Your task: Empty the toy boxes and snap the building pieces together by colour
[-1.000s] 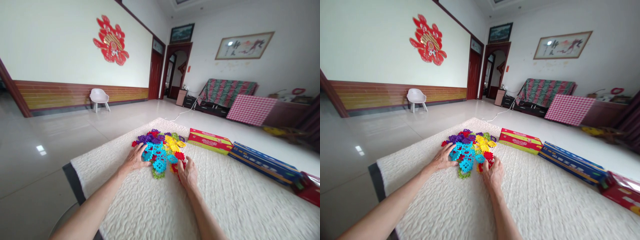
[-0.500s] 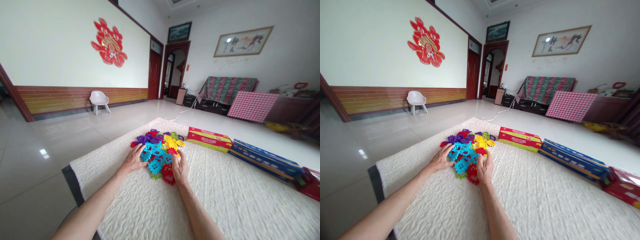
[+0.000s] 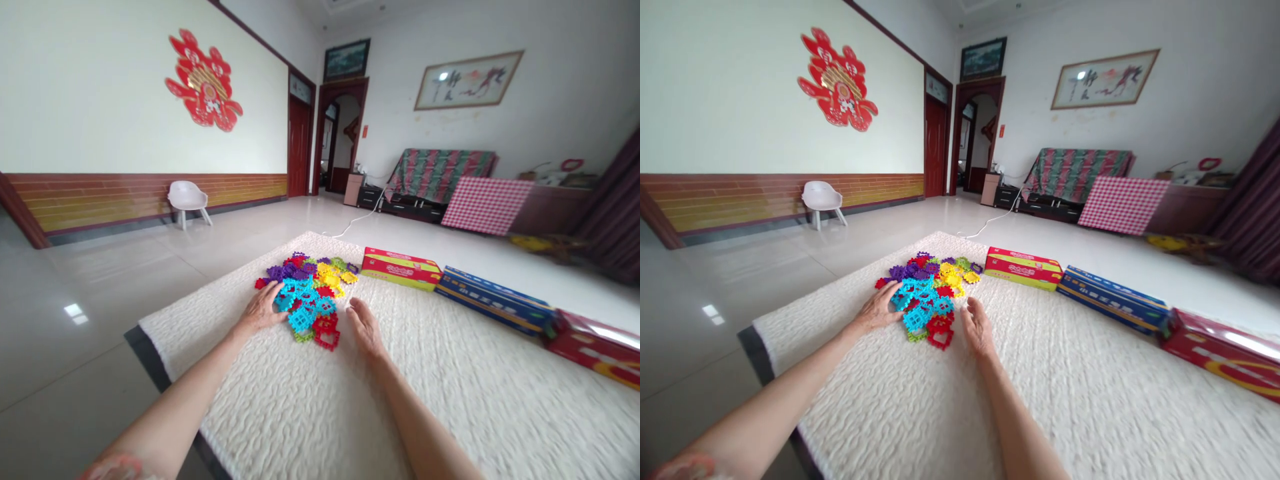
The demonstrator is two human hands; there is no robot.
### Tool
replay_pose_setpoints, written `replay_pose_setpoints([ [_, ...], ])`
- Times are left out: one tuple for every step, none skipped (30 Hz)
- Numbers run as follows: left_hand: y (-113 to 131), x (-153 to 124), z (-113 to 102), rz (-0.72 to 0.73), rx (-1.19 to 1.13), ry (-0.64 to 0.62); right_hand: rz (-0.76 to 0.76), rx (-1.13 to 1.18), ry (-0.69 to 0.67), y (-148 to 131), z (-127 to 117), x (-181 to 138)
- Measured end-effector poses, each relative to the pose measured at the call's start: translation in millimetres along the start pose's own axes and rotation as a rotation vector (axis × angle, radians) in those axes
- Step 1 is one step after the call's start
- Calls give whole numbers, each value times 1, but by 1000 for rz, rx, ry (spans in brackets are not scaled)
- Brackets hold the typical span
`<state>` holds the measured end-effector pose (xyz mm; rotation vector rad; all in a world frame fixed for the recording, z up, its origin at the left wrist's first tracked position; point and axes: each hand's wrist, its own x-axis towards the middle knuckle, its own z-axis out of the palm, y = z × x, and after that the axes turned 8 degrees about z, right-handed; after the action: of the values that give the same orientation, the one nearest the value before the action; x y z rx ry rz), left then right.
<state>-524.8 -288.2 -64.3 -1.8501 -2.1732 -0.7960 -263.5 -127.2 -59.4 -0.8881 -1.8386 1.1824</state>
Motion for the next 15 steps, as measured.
replay_pose_setpoints([
  [1, 0, 0, 0, 8, 12, -5, -38, -4, 2, -13, -8],
  [3, -1, 0, -2, 18, 24, -8, -80, -6, 5, -27, -16],
  [5, -2, -1, -4, 32, 33, -10, -126, -2, 7, -41, -25],
  [8, -3, -2, -4, 48, 37, -12, -172, 11, 9, -54, -34],
  [12, -4, -3, -6, 68, 40, -19, -218, 25, 10, -67, -42],
  [16, -5, -4, -10, 90, 43, -34, -262, 40, 10, -77, -50],
  [21, -6, -5, -17, 113, 47, -57, -304, 52, 10, -86, -58],
  [26, -7, -6, -25, 134, 53, -87, -342, 62, 10, -93, -64],
  [31, -6, -6, -34, 151, 60, -119, -374, 71, 9, -97, -69],
  [37, -6, -5, -39, 163, 70, -147, -402, 77, 8, -100, -74],
  [44, -4, -5, -40, 171, 84, -167, -424, 80, 6, -101, -77],
  [52, -1, -3, -36, 174, 101, -176, -444, 81, 5, -101, -79],
  [60, 2, -2, -23, 173, 119, -177, -460, 81, 4, -100, -80],
  [69, 5, 0, -2, 169, 135, -174, -476, 81, 3, -100, -81],
  [80, 8, 2, 26, 163, 147, -171, -490, 82, 3, -99, -81],
])
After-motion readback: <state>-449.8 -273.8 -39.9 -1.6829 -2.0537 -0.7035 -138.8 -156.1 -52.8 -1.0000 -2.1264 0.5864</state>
